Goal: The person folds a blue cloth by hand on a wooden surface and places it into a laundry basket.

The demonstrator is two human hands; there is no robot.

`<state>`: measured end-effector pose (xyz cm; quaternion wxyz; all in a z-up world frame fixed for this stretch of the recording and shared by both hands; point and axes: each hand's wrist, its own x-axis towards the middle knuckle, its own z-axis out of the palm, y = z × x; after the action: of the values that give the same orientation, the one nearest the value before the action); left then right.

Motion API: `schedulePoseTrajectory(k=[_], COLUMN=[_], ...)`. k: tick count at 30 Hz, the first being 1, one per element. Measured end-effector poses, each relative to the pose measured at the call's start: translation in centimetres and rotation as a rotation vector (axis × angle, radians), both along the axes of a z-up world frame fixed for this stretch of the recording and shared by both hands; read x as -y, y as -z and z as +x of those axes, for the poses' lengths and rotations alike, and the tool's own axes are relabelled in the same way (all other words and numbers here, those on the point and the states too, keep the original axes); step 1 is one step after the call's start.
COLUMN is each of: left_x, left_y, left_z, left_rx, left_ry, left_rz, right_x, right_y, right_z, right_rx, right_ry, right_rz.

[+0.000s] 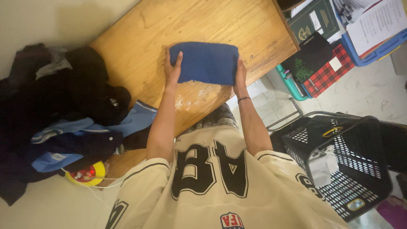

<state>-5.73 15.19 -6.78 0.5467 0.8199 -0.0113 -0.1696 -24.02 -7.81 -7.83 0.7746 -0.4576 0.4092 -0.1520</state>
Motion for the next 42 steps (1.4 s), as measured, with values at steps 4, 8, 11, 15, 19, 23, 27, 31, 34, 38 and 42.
schedulePoseTrajectory(k=[4, 8, 11, 15, 19, 23, 27, 31, 34, 38, 42], left_x=[-0.1, -0.1, 0.2, -0.7, -1.4, -1.1, -1.0, 0.0, 0.6, 0.4, 0.2], left_y=[1.3, 0.5, -2.0, -3.2, -1.8, -0.7, -1.9, -3.9, -4.6, -4.8, -3.9], left_z=[-0.4, -1.4, -1.4, 0.5, 1.0, -0.3, -1.0, -1.2, -2.0, -1.7, -1.1], left_rx=[-0.062, -0.144, -0.002, 0.116, 0.117, 0.109, 0.071, 0.096, 0.177, 0.127, 0.155], left_ry=[0.025, -0.024, 0.057, 0.202, 0.244, 0.195, 0.165, 0.188, 0.222, 0.184, 0.21], left_rz=[-0.024, -0.182, -0.162, -0.168, -0.172, -0.088, -0.026, -0.048, 0.032, -0.007, 0.012], right_x=[-0.8, -1.7, -1.5, 0.3, 1.5, 0.8, -0.2, -1.1, -2.6, -2.0, -0.5], right_y=[-2.0, -4.3, -4.9, -5.3, -4.6, -3.0, -2.5, -1.9, -1.5, -2.0, -2.9], right_z=[1.2, 1.5, 1.3, 0.1, -0.4, -0.1, -0.9, -1.5, -0.3, 0.3, 0.1], right_rx=[0.104, -0.1, 0.027, 0.073, 0.095, 0.027, 0.018, 0.017, 0.001, -0.04, -0.022], right_ry=[-0.005, -0.048, -0.014, -0.115, -0.165, -0.152, -0.126, -0.098, -0.097, -0.101, -0.106], right_rz=[-0.135, -0.334, -0.343, -0.331, -0.269, -0.426, -0.321, -0.439, -0.591, -0.645, -0.583])
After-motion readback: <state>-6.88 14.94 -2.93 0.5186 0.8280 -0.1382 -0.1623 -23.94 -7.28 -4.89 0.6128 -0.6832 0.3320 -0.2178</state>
